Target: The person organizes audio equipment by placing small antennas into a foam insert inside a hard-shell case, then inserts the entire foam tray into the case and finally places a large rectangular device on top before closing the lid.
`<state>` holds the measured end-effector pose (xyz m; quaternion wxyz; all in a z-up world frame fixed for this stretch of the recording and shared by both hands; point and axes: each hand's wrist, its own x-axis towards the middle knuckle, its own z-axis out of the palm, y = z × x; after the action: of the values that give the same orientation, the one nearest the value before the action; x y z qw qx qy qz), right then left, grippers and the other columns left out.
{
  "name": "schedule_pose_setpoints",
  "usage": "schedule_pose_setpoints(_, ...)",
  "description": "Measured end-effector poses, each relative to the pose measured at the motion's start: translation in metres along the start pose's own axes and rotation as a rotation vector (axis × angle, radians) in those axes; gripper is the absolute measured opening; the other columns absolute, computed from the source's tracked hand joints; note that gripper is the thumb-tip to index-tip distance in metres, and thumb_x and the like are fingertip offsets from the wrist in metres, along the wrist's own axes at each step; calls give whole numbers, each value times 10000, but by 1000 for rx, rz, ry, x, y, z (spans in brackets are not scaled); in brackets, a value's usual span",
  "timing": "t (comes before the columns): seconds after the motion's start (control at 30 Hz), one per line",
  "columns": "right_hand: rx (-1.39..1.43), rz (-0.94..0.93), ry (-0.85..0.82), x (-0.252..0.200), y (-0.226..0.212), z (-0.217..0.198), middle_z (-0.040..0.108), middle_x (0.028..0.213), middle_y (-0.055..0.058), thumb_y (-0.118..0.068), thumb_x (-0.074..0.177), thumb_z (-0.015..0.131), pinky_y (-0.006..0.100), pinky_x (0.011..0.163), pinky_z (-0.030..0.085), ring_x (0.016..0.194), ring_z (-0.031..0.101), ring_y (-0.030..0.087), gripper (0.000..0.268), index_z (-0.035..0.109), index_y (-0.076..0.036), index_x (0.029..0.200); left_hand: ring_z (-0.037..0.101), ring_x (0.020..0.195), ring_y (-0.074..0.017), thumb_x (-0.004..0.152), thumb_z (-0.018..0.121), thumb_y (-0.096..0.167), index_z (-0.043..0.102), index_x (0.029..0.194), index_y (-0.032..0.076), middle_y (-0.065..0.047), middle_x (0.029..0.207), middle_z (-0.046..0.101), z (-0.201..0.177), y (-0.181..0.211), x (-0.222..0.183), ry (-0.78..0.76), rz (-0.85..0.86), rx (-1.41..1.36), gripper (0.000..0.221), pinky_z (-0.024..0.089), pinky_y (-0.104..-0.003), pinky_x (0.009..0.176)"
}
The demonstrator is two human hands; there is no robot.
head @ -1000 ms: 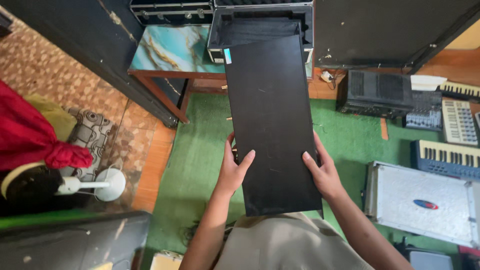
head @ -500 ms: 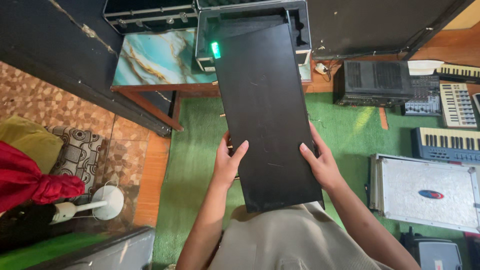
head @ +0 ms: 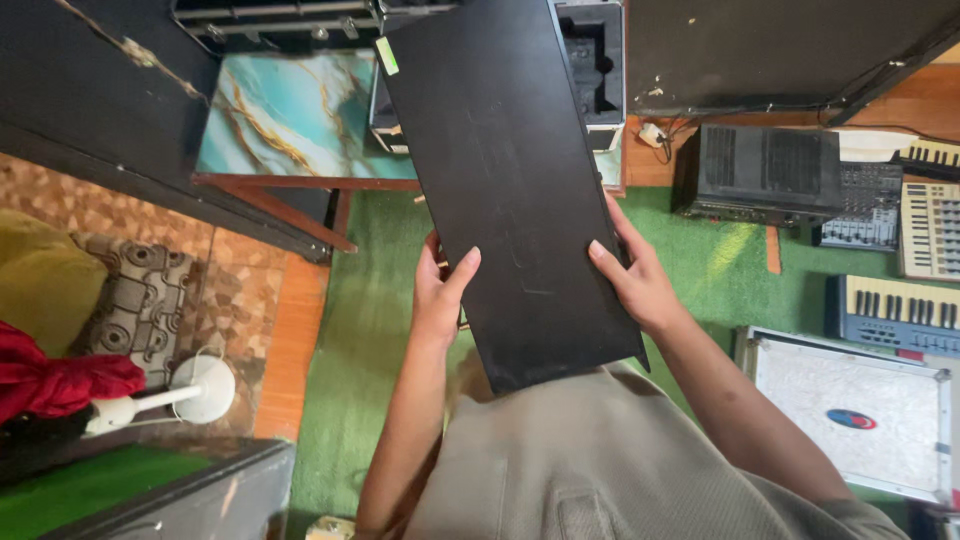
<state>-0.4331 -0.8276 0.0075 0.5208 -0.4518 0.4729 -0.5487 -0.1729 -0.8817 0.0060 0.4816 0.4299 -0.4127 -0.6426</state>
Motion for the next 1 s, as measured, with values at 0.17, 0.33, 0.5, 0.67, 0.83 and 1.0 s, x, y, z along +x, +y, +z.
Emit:
schedule_pose_setpoints(0.17, -11, 32, 3, 28, 1, -13, 462, 1581, 120, -148, 1013, 596, 326, 1176, 344, 1439, 434, 190, 699, 284, -37, 1628, 648, 1143, -200, 901, 764, 195, 437, 1494, -1, -140, 1330, 628, 7, -5, 32, 22, 92, 67, 705, 546, -349, 972)
schedule_pose_setpoints(0.33, -42, 3, 0, 58, 5, -15, 452, 1603, 131, -129, 1039, 579, 325, 1193, 330, 1453, 428, 199, 682, 271, -25, 1638, 654, 1141, -219, 882, 781, 196, 459, 1461, -5, -142, 1316, 630, 8, -3, 60, -1, 68, -1, 693, 547, -372, 984)
schedule_pose_setpoints(0.5, -5, 55, 73, 91, 11, -9, 483, 1567, 131, -115, 1008, 580, 324, 1163, 375, 1408, 479, 201, 710, 262, -38, 1639, 649, 1158, -215, 856, 805, 195, 481, 1445, -11, -142, 1300, 638, 1, 5, 103, -12, 81, 65, 703, 549, -372, 1000)
schedule_pose_setpoints(0.67, -37, 25, 121, 134, 20, 4, 458, 1596, 132, -101, 1020, 575, 331, 1195, 344, 1453, 448, 210, 694, 271, -31, 1640, 645, 1151, -219, 849, 812, 178, 470, 1455, -21, -149, 1272, 644, -15, 19, 156, -48, 26, 71, 723, 552, -364, 982)
schedule_pose_setpoints(0.83, -45, 6, 196, 170, 24, 23, 432, 1623, 117, -103, 1043, 572, 335, 1222, 320, 1481, 417, 210, 677, 273, -33, 1646, 621, 1197, -210, 875, 809, 170, 455, 1475, -37, -137, 1323, 617, -35, 39, 202, -150, 27, 70, 727, 553, -347, 997)
schedule_pose_setpoints(1.0, -39, -18, 254, 195, 28, 45, 422, 1635, 114, -102, 1054, 562, 335, 1234, 325, 1496, 413, 209, 665, 274, -33, 1649, 588, 1252, -206, 880, 808, 173, 366, 1519, -4, -126, 1396, 569, -49, 46, 248, -235, 47, 18, 797, 518, -352, 1050)
